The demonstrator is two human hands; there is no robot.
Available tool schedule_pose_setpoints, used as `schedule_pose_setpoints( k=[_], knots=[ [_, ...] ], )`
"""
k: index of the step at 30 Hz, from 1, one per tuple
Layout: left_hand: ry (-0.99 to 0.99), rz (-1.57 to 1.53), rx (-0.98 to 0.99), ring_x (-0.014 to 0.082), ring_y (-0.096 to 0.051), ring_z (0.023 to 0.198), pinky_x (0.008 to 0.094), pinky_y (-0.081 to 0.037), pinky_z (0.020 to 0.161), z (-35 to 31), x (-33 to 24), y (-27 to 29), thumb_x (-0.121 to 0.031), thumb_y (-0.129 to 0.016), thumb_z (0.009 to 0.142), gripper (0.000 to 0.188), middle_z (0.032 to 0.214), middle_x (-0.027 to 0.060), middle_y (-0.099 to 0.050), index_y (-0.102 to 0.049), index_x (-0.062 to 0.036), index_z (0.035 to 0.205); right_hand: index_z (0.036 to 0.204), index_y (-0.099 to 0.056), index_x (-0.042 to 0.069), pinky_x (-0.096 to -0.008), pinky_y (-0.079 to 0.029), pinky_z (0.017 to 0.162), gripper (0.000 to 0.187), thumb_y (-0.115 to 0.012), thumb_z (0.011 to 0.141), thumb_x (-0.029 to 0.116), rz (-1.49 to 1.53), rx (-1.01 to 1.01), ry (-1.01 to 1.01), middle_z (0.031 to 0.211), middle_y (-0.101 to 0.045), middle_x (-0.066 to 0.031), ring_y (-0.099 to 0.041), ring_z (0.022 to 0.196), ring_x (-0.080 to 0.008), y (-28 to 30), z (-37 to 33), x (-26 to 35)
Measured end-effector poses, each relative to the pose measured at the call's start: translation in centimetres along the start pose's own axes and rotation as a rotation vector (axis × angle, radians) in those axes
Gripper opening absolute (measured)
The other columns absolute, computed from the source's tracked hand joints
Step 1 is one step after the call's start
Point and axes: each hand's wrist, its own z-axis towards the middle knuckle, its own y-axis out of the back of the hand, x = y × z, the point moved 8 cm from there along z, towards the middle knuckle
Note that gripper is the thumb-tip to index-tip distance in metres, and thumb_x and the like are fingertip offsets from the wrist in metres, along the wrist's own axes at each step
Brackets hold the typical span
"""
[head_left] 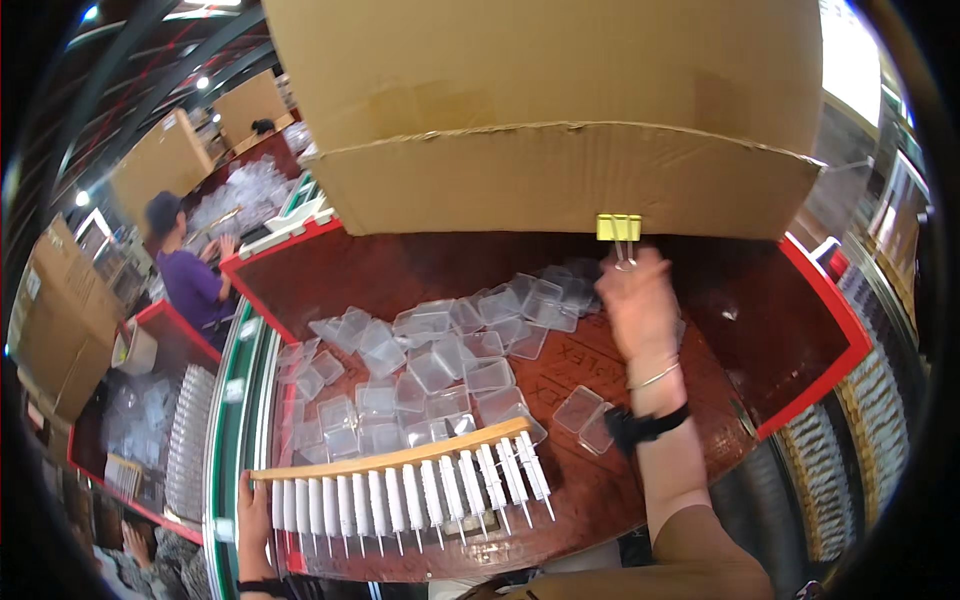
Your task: Packaging small white items into plastic cases at an industrial workstation.
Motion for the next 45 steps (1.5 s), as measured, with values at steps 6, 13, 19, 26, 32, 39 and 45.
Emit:
schedule_pose_setpoints(
  k=[6,13,19,26,32,39,45],
  knots=[
    [0.010,0.068,-0.019,0.0218,-0.056,0.110,0.0319,-0.044,0.094,-0.6,-2.6,-0.8,-0.024,-0.047,0.099,0.048,0.120,0.0185,-0.058,-0.039,0.0039,0.137,0.137,-0.043,0.010,-0.0440,-0.038,0.105,0.051,-0.053,0.097,0.039,0.188,-0.043,0.089,0.136,-0.052,-0.0071,-0.048,0.125,-0.0256,-7.6,-0.4,6.1],
    [0.062,-0.083,0.068,0.0201,-0.058,0.105,0.0298,-0.046,0.090,0.3,-1.3,-1.5,-0.023,-0.047,0.100,0.048,0.122,0.0157,-0.057,-0.037,0.0040,0.139,0.130,-0.048,0.007,-0.0424,-0.042,0.100,0.051,-0.064,0.092,0.036,0.109,-0.173,0.093,0.126,-0.058,-0.0093,-0.051,0.119,-0.0256,-1.3,6.2,7.4],
    [0.003,0.056,-0.034,0.0171,-0.054,0.103,0.0292,-0.045,0.084,1.4,-0.6,-0.8,-0.026,-0.047,0.100,0.052,0.126,0.0130,-0.054,-0.035,-0.0003,0.143,0.132,-0.047,0.013,-0.0409,-0.044,0.093,0.052,-0.062,0.091,0.042,0.130,-0.135,0.103,0.127,-0.055,-0.0029,-0.053,0.114,-0.0226,-1.9,3.8,7.4],
    [0.077,-0.011,-0.006,0.0174,-0.054,0.104,0.0294,-0.044,0.087,-0.6,-2.0,-1.3,-0.030,-0.048,0.100,0.056,0.125,0.0110,-0.055,-0.034,0.0021,0.143,0.128,-0.050,0.010,-0.0392,-0.046,0.093,0.050,-0.064,0.091,0.041,0.039,-0.101,0.171,0.121,-0.059,-0.0041,-0.056,0.112,-0.0208,-4.1,1.6,7.2],
    [0.025,0.046,-0.036,0.0194,-0.052,0.113,0.0291,-0.041,0.096,0.5,-0.4,-0.3,-0.022,-0.047,0.100,0.051,0.132,0.0160,-0.051,-0.034,0.0042,0.142,0.125,-0.050,0.004,-0.0366,-0.047,0.092,0.047,-0.062,0.093,0.036,-0.047,-0.016,0.095,0.117,-0.061,-0.0100,-0.059,0.108,-0.0257,-1.7,0.7,7.0],
    [-0.002,0.124,-0.028,0.0205,-0.052,0.115,0.0299,-0.040,0.097,-0.1,-1.1,-0.2,-0.022,-0.047,0.100,0.051,0.131,0.0161,-0.052,-0.034,0.0040,0.143,0.143,-0.038,0.010,-0.0503,-0.023,0.111,0.071,-0.050,0.090,0.056,-1.618,-0.777,0.135,0.142,-0.041,-0.0198,-0.032,0.135,-0.0380,16.5,-4.6,6.0],
    [0.032,-0.009,-0.009,0.0225,-0.053,0.114,0.0311,-0.040,0.098,-0.4,-3.9,-2.2,-0.021,-0.047,0.100,0.053,0.128,0.0199,-0.053,-0.030,0.0038,0.144,0.147,-0.034,0.020,-0.0583,-0.021,0.109,0.070,-0.051,0.087,0.052,-1.975,-0.438,-0.179,0.148,-0.036,-0.0185,-0.029,0.138,-0.0370,17.6,0.8,-6.3]
  ],
)
